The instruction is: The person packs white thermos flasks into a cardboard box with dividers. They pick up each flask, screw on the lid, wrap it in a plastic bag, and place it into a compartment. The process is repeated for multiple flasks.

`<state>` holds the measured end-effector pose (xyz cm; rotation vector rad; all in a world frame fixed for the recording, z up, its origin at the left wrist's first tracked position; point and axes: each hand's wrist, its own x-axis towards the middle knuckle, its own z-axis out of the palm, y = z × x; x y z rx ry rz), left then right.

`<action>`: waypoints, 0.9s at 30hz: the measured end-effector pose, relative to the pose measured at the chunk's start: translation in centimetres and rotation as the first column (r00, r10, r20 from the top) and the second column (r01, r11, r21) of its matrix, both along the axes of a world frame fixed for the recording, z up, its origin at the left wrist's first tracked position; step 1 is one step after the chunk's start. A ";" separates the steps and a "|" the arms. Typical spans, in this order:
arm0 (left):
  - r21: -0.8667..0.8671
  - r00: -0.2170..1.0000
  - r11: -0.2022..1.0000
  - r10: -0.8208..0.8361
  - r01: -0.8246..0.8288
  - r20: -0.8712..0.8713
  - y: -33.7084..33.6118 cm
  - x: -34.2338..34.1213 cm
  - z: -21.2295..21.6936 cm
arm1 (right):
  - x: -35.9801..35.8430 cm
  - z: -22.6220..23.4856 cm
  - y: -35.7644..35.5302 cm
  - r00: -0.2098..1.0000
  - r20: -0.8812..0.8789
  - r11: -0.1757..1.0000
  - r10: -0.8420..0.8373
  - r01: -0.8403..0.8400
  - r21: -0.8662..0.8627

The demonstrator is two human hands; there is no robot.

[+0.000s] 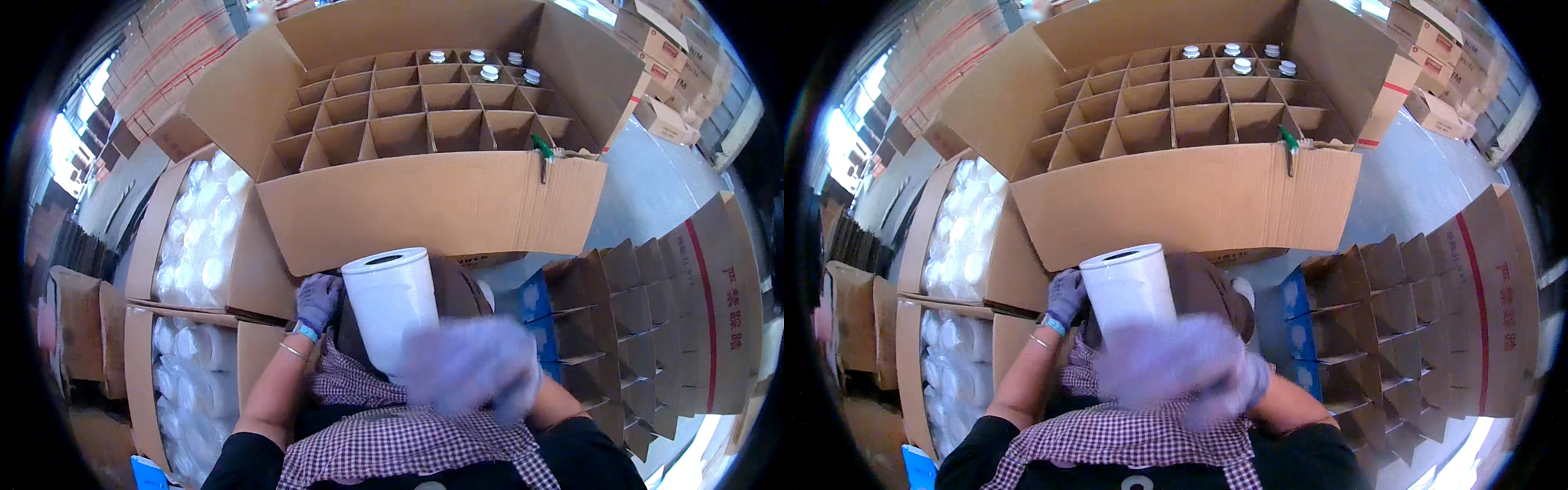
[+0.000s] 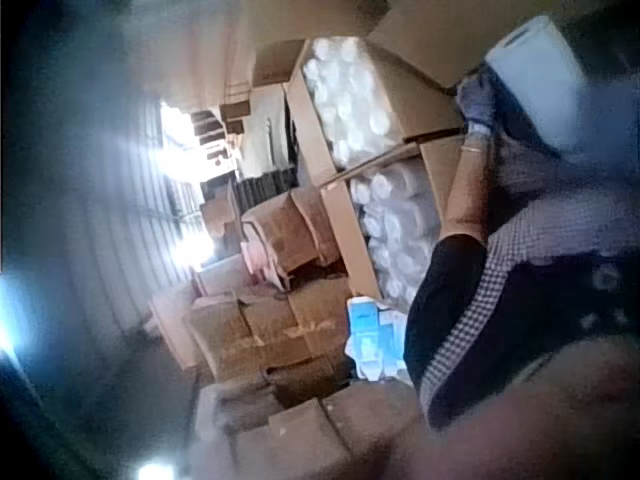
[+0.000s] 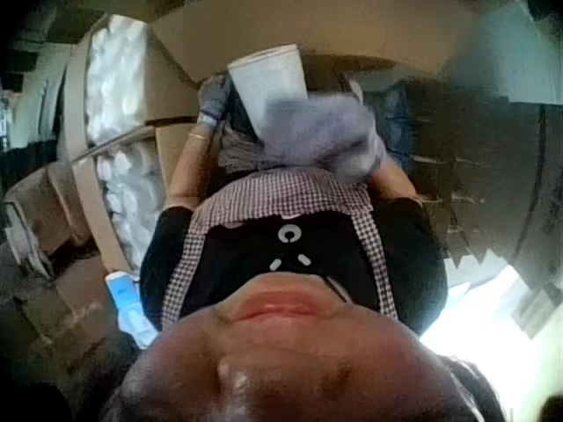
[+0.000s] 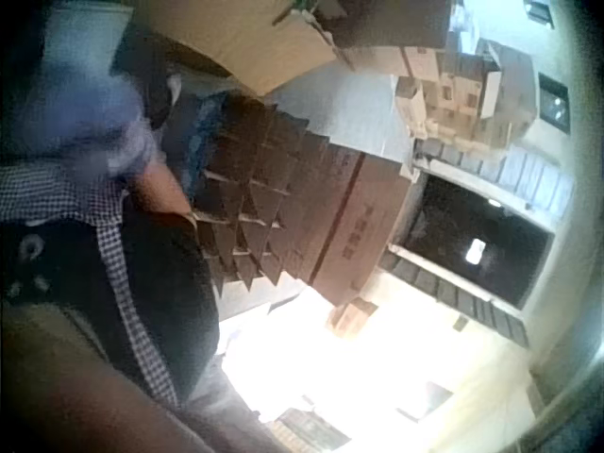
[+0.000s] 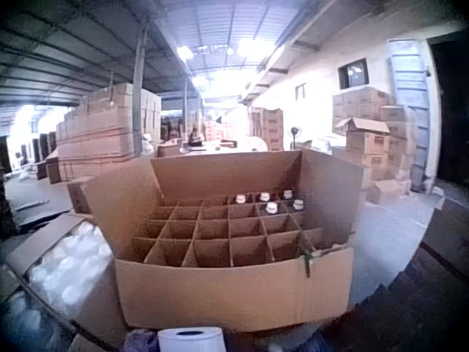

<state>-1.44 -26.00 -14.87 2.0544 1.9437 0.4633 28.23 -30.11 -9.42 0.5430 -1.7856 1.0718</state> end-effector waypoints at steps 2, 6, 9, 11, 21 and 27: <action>0.012 0.982 0.998 0.054 -0.057 0.182 0.6 0.3 -0.8 | 1.3 -2.8 3.9 0.881 0.219 0.899 -0.420 0.437 -0.032; 0.429 0.939 0.902 -0.193 0.055 0.286 3.0 4.9 2.1 | 4.3 1.1 8.2 0.382 0.467 0.528 -0.798 0.816 0.235; 0.370 0.675 0.877 -0.475 0.307 0.564 1.2 9.0 5.5 | 2.1 15.6 0.9 0.504 0.514 0.717 -0.694 0.421 0.555; 0.261 0.521 0.818 -0.538 0.513 0.662 -3.3 11.4 8.8 | -0.5 19.9 -1.5 0.614 0.443 0.689 -0.653 0.239 0.685; -0.179 0.409 0.960 0.078 0.216 0.909 -12.8 9.5 9.5 | 3.8 11.8 0.7 0.389 0.749 0.750 -0.536 0.627 0.211; -0.265 0.485 0.834 -0.003 0.484 0.875 -12.0 4.2 12.1 | 1.6 17.8 2.0 0.424 0.369 0.559 -0.827 0.543 0.627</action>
